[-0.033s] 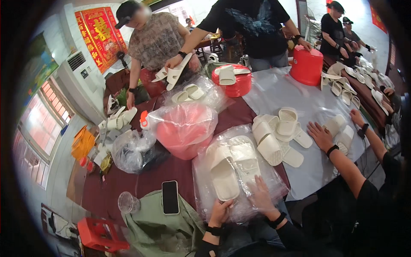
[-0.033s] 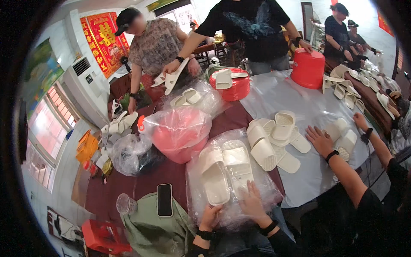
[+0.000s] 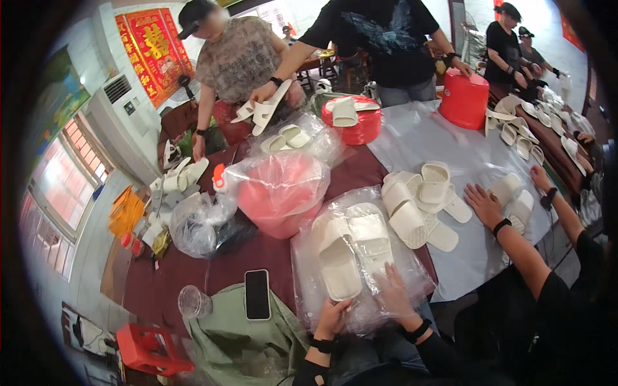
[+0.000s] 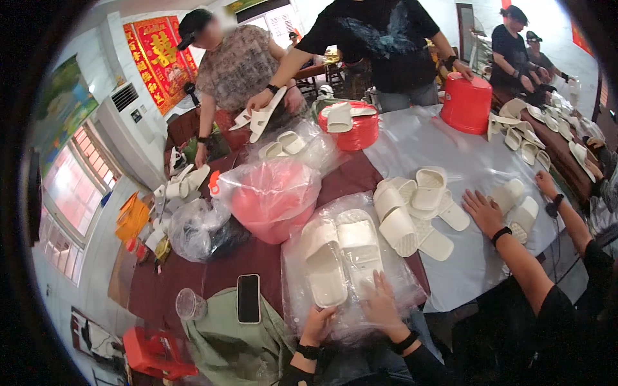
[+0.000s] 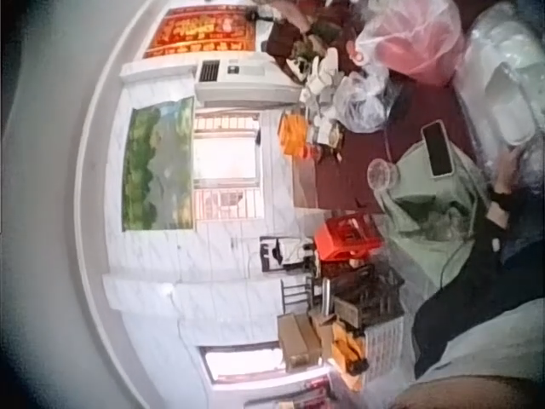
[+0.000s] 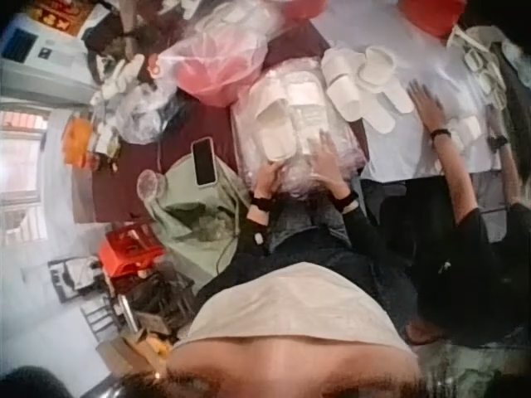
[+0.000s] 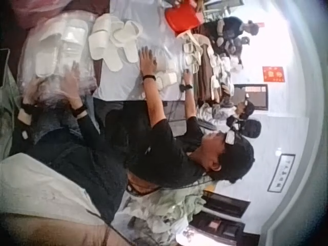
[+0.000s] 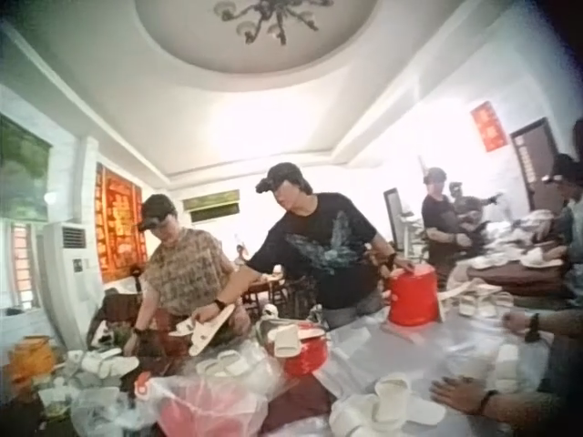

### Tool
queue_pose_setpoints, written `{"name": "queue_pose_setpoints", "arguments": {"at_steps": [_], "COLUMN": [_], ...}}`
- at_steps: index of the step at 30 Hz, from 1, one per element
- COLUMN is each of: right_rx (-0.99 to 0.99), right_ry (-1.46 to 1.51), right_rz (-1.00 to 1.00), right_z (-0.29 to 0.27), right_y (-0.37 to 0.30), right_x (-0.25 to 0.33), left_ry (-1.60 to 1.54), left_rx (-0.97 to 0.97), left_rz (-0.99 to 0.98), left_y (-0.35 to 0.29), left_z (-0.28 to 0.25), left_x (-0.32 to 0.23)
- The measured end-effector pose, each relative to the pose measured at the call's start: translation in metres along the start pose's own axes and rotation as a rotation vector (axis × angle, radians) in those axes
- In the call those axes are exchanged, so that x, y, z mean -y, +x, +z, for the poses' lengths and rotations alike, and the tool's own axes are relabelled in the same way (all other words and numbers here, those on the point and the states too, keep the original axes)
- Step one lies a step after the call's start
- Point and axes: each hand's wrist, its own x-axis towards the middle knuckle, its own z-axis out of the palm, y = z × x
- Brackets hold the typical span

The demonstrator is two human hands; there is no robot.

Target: Inspecting and organizing pairs of white slide sandals at a factory assembly table.

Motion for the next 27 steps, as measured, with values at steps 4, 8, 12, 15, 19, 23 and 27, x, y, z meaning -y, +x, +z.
{"name": "queue_pose_setpoints", "arguments": {"at_steps": [4,8,12,15,19,23,27], "right_rx": [-0.028,-0.049,-0.036,-0.014,-0.008,-0.009,-0.01], "right_ry": [-0.002,-0.003,0.03,0.015,-0.007,-0.007,-0.037], "right_rz": [-0.003,-0.013,-0.028,-0.011,-0.006,-0.013,-0.037], "right_z": [-0.001,0.0,-0.003,-0.005,-0.007,-0.006,-0.002], "right_y": [-0.002,-0.001,0.0,0.001,0.003,0.003,0.001], "right_x": [-0.002,0.0,0.002,0.001,0.005,0.004,-0.002], "left_ry": [0.127,0.094,0.081,0.053,0.079,0.072,0.052], "left_rx": [0.019,0.003,0.023,0.023,0.005,-0.032,0.065], "left_rz": [-0.05,-0.114,-0.077,-0.107,-0.091,-0.105,-0.061], "left_y": [0.0,-0.002,-0.001,-0.002,-0.003,-0.001,0.0], "left_z": [-0.002,-0.004,-0.008,-0.002,0.002,-0.003,-0.002], "left_x": [-0.003,-0.001,0.0,-0.005,-0.008,-0.003,-0.003]}}
